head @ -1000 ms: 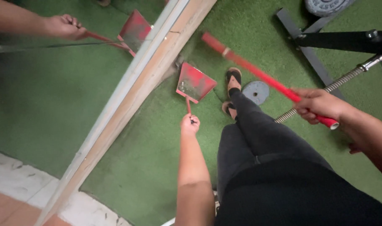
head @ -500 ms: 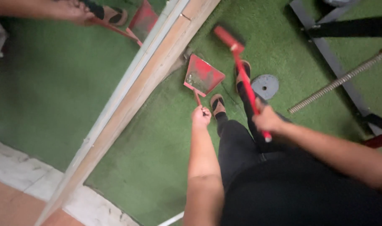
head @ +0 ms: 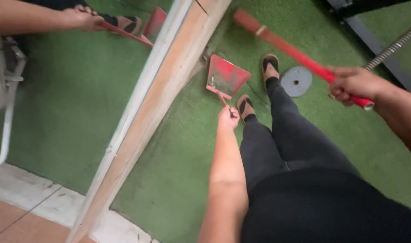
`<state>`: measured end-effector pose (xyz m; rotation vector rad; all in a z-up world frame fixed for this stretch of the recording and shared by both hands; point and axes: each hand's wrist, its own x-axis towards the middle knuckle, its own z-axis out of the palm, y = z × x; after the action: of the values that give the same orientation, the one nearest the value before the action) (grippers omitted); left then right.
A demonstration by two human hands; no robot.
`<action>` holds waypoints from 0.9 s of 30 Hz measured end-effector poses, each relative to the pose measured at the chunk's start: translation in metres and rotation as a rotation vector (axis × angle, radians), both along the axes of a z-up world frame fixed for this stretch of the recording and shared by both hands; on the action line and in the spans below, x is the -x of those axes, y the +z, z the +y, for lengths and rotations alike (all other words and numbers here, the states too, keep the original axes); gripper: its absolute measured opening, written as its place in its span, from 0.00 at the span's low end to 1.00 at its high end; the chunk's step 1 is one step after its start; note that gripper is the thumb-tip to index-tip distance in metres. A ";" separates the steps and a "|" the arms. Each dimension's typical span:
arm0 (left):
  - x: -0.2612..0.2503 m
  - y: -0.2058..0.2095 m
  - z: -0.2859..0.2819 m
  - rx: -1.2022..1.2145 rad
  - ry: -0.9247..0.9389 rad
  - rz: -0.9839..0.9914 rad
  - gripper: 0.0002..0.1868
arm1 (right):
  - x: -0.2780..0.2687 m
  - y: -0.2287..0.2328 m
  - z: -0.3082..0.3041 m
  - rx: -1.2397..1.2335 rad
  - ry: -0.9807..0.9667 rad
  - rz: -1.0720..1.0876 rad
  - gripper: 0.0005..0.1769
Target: Sweep the floor of a gym using a broom and dustpan.
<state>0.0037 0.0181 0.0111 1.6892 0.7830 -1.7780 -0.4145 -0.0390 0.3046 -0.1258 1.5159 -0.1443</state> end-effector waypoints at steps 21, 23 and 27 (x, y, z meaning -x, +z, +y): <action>-0.046 -0.008 0.001 0.066 -0.044 0.204 0.09 | -0.120 -0.065 0.202 0.080 0.059 -0.140 0.53; -0.054 -0.004 0.008 0.064 -0.099 0.185 0.08 | -0.118 -0.044 0.195 0.167 0.190 0.020 0.52; -0.077 0.019 0.018 0.026 -0.218 0.198 0.07 | -0.104 -0.092 0.217 0.601 0.296 0.414 0.47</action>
<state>0.0810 0.0361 0.0304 1.6515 0.6745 -2.1204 -0.3107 0.1784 0.2131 -0.9008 1.8023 -0.3492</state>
